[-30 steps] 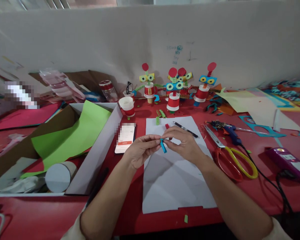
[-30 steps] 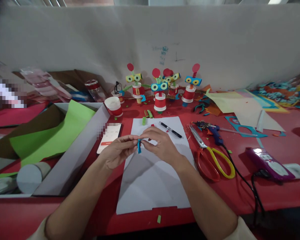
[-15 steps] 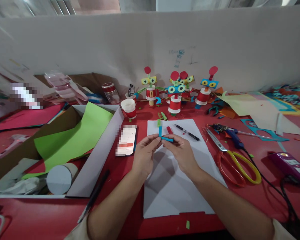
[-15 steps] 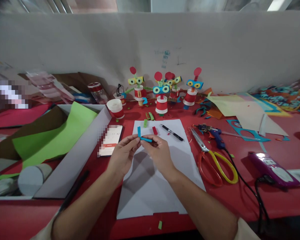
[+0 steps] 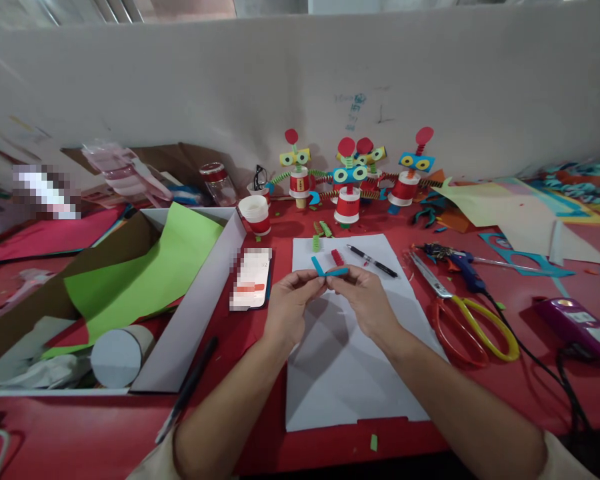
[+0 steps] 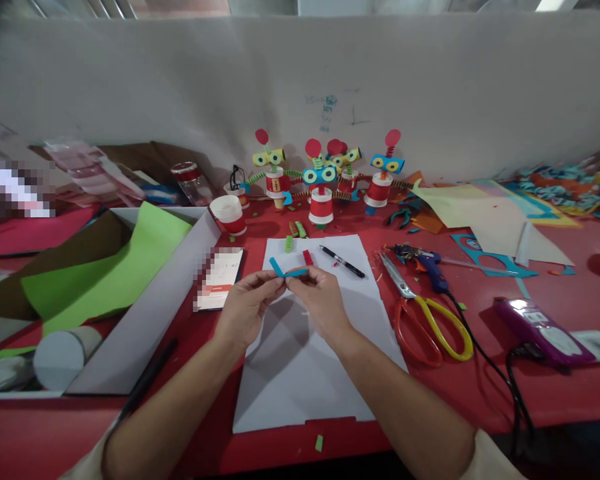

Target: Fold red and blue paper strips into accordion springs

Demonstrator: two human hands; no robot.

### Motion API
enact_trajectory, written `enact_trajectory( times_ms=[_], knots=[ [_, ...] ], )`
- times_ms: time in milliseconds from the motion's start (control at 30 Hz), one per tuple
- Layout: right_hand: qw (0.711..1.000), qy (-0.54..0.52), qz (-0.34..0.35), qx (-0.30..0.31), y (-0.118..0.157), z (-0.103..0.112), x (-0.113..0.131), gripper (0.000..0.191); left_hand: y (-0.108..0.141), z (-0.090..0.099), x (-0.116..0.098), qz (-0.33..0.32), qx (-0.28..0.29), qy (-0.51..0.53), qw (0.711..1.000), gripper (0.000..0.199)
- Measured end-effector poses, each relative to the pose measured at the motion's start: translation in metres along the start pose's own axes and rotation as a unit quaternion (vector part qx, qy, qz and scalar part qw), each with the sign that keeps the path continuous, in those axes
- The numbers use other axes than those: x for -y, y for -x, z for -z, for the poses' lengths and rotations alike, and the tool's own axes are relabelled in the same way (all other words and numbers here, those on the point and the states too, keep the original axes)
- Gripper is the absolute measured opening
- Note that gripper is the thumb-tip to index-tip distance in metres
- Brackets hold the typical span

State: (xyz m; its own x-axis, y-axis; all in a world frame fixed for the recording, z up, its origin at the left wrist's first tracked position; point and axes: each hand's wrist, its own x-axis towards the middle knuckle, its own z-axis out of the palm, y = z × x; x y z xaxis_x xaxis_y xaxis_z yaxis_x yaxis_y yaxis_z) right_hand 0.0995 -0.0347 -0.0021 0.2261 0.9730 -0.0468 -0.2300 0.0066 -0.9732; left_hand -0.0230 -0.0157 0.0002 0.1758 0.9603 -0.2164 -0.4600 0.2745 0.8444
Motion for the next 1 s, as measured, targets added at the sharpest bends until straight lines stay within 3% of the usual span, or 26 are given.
enact_trajectory(
  times_ms=[200,333,467,633,833,1000],
  knots=[
    [1.0,0.002,0.013,0.026,0.005,-0.003,-0.002,0.009,-0.002,0.0,-0.001,-0.02,-0.032,0.014,0.999,0.02],
    [0.998,0.006,0.041,0.047,0.004,-0.002,-0.001,0.009,-0.006,0.002,-0.006,0.016,-0.015,0.029,0.999,0.019],
    [0.997,-0.036,-0.003,0.073,0.0,0.002,0.001,0.011,-0.009,0.005,-0.009,0.066,0.007,0.053,0.996,0.018],
    [0.988,-0.093,-0.048,0.114,-0.003,0.005,-0.001,0.018,-0.009,0.006,-0.007,0.074,0.028,0.06,0.995,0.016],
    [0.99,-0.076,-0.028,0.114,-0.004,0.005,-0.001,0.015,-0.006,0.005,-0.009,0.053,0.007,0.022,0.998,0.016],
    [0.995,-0.053,-0.001,0.089,-0.005,0.004,0.001,0.014,-0.003,0.006,-0.012,0.038,0.024,-0.003,0.999,0.017]
  ],
)
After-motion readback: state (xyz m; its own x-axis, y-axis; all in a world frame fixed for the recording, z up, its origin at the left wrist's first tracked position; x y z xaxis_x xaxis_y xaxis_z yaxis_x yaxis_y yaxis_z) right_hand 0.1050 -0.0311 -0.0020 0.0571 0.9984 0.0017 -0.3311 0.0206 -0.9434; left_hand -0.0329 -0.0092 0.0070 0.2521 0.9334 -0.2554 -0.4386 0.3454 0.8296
